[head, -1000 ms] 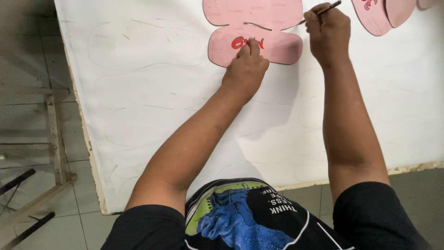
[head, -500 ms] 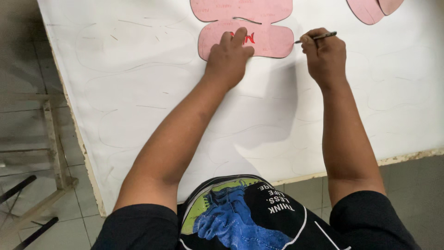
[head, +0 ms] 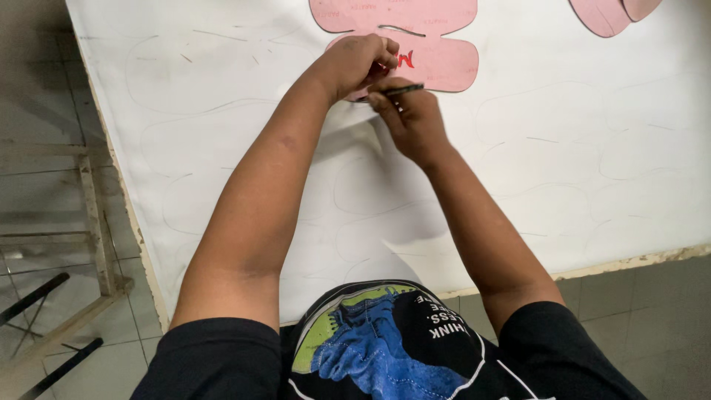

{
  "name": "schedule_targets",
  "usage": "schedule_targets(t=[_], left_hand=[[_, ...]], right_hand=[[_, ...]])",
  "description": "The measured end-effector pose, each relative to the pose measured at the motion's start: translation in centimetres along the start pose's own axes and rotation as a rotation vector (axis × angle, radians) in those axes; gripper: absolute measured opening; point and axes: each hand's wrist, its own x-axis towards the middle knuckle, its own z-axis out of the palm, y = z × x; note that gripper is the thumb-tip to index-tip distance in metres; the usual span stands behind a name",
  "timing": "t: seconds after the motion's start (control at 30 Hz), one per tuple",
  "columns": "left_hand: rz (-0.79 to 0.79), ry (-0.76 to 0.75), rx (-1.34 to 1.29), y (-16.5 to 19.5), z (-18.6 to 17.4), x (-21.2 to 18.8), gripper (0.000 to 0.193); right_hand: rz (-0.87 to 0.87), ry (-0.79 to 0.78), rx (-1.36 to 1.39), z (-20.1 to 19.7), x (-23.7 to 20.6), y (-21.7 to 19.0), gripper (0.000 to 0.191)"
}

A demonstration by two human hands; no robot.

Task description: The person places a pink insole-shaped template on a white sheet and traces its outline with a pencil. They repeat this process multiple times, moving the template to different positions to create several outlines on the sheet.

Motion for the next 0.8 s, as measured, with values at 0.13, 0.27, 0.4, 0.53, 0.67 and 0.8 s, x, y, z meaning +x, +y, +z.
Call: schedule_targets(t=[0.13, 0.27, 0.4, 0.53, 0.67, 0.8], left_hand=[[0.037, 0.058, 0.022, 0.3, 0.4, -1.9, 0.027], [0.549, 0.153, 0.413, -1.7, 0.9, -3.1, 0.028], [0.798, 0.294, 0.666, -3.6, 1.7, -3.6, 0.023], [0.775, 0.346, 0.727, -3.7, 1.9, -3.6, 0.02], [0.799, 0.323, 0.736, -3.6, 1.8, -3.8, 0.02], [0.828, 0.331, 0.755, -4.0, 1.7, -3.7, 0.021]], right_hand=[[-0.007, 0.041, 0.017, 1.0, 0.0, 0.0, 0.011], [0.043, 0.376, -0.07, -2.5, 1.5, 1.7, 0.013], [0.117, 0.289, 0.117, -4.3, 4.6, 3.5, 0.016], [0.142, 0.224, 0.105, -4.1, 6.4, 4.3, 0.016], [0.109, 0.209, 0.144, -3.5, 7.1, 4.8, 0.016], [0.129, 0.201, 0.011, -5.0, 6.6, 5.3, 0.018]])
